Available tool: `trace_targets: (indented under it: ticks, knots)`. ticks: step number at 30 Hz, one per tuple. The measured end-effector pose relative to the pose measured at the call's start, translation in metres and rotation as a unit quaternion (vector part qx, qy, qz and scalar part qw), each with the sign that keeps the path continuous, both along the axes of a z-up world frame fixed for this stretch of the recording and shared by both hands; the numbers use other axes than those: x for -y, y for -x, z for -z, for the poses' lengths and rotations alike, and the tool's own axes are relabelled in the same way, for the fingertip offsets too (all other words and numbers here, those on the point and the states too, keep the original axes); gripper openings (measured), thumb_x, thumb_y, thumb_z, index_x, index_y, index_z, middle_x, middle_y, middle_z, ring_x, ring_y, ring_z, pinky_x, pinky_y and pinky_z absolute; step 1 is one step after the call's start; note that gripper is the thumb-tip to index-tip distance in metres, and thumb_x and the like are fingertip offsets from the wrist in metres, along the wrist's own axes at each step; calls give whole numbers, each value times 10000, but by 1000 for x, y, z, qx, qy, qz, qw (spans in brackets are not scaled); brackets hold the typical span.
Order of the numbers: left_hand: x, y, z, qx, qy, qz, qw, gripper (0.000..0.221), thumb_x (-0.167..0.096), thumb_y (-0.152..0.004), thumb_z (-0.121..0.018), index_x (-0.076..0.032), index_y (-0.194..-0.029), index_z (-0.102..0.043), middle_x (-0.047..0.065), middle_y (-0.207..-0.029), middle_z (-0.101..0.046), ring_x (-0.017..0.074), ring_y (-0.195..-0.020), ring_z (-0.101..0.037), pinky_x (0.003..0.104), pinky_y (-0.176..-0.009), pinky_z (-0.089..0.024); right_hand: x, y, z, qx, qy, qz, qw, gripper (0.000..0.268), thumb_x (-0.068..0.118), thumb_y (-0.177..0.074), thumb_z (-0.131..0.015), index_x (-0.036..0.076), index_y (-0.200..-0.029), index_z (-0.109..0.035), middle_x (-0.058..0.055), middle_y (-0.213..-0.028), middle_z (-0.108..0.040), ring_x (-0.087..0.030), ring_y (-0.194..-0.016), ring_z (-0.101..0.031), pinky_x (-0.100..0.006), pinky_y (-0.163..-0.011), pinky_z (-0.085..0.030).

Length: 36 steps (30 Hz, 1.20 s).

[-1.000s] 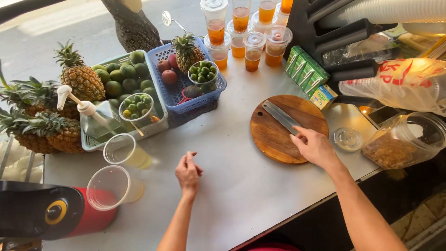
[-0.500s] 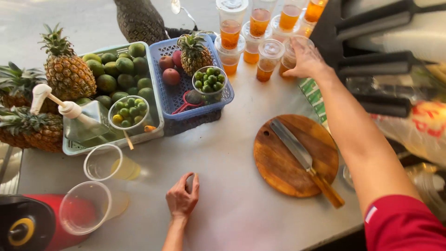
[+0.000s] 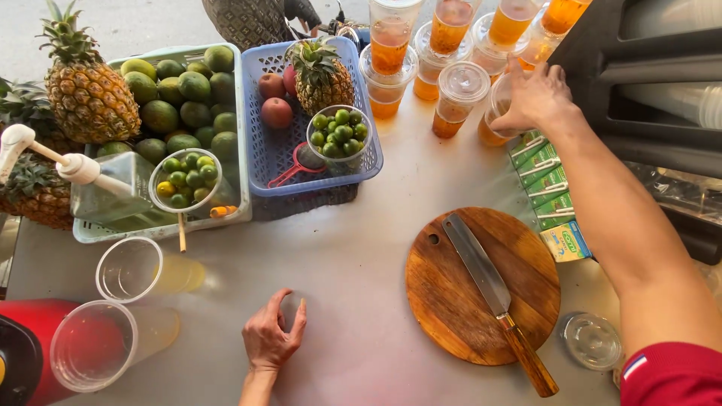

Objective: Prepare a citrus-based beverage by cutting fruit, extracting juice through a strainer, adding ice, and packaging.

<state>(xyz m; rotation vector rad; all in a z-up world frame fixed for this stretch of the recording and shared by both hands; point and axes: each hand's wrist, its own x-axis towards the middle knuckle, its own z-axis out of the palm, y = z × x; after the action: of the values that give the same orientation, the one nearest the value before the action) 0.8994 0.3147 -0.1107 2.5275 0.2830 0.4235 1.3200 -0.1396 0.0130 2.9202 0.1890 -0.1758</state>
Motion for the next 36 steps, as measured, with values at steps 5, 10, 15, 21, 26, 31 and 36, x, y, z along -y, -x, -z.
trace_targets:
  ticks: [5, 10, 15, 21, 26, 31, 36]
  knots:
    - [0, 1, 6, 16, 8, 5, 1000, 293, -314, -789, -772, -150, -1026, -725, 23, -487, -483, 205, -436, -504, 379, -465, -442, -21, 63, -47, 16, -34, 59, 998, 1424, 614, -604, -845, 157, -1714, -78, -382, -1486, -377, -560, -1346, -388, -607, -1170, -315]
    - [-7, 7, 21, 53, 40, 22, 998, 245, -317, -835, -768, -142, -1006, -760, 47, -571, -613, 225, -511, -601, 388, -537, -514, -77, 158, -77, 15, -118, 56, 991, 1385, 559, -573, -877, 254, -1679, -100, -354, -1470, -360, -553, -1348, -334, -664, -1037, -369]
    - [-3, 14, 12, 120, 83, 127, 981, 546, -387, -829, -848, -98, -1255, -666, 107, -948, -710, 269, -862, -687, 412, -778, -558, -174, 267, -57, 70, -224, -172, 957, 1076, 476, -534, -863, 191, -1503, -491, -279, -1341, -510, -488, -1232, -462, -551, -1094, -414]
    - [0, 27, -26, 225, 153, 184, 945, 983, -440, -661, -901, -4, -1424, -460, 201, -1324, -621, 375, -1153, -602, 497, -990, -476, -304, 375, -8, 45, -294, -209, 932, 926, 438, -580, -848, 216, -1428, -548, -260, -1442, -470, -466, -1266, -449, -528, -1096, -398]
    - [-16, 21, 25, 105, 216, 166, 956, 729, -322, -762, -867, -76, -1377, -562, 128, -1262, -684, 355, -1174, -647, 462, -1031, -518, -341, 414, -12, 116, -270, -237, 926, 975, 535, -633, -841, 202, -1475, -480, -274, -1525, -363, -510, -1366, -345, -638, -1045, -354]
    - [-13, 18, 28, 107, 178, 162, 965, 698, -304, -741, -888, -61, -1310, -565, 138, -1194, -688, 385, -1111, -634, 485, -1003, -503, -327, 412, -14, 104, -159, -305, 933, 887, 494, -769, -767, 277, -1549, -404, -241, -1607, -279, -510, -1410, -316, -622, -1028, -388]
    - [-22, 20, 30, 86, 184, 189, 961, 779, -273, -703, -879, -45, -1365, -538, 168, -1239, -682, 414, -1189, -592, 494, -1047, -479, -327, 402, -41, -20, -222, -286, 932, 1040, 646, -680, -805, 299, -1562, -378, -226, -1611, -277, -491, -1384, -302, -637, -1028, -385]
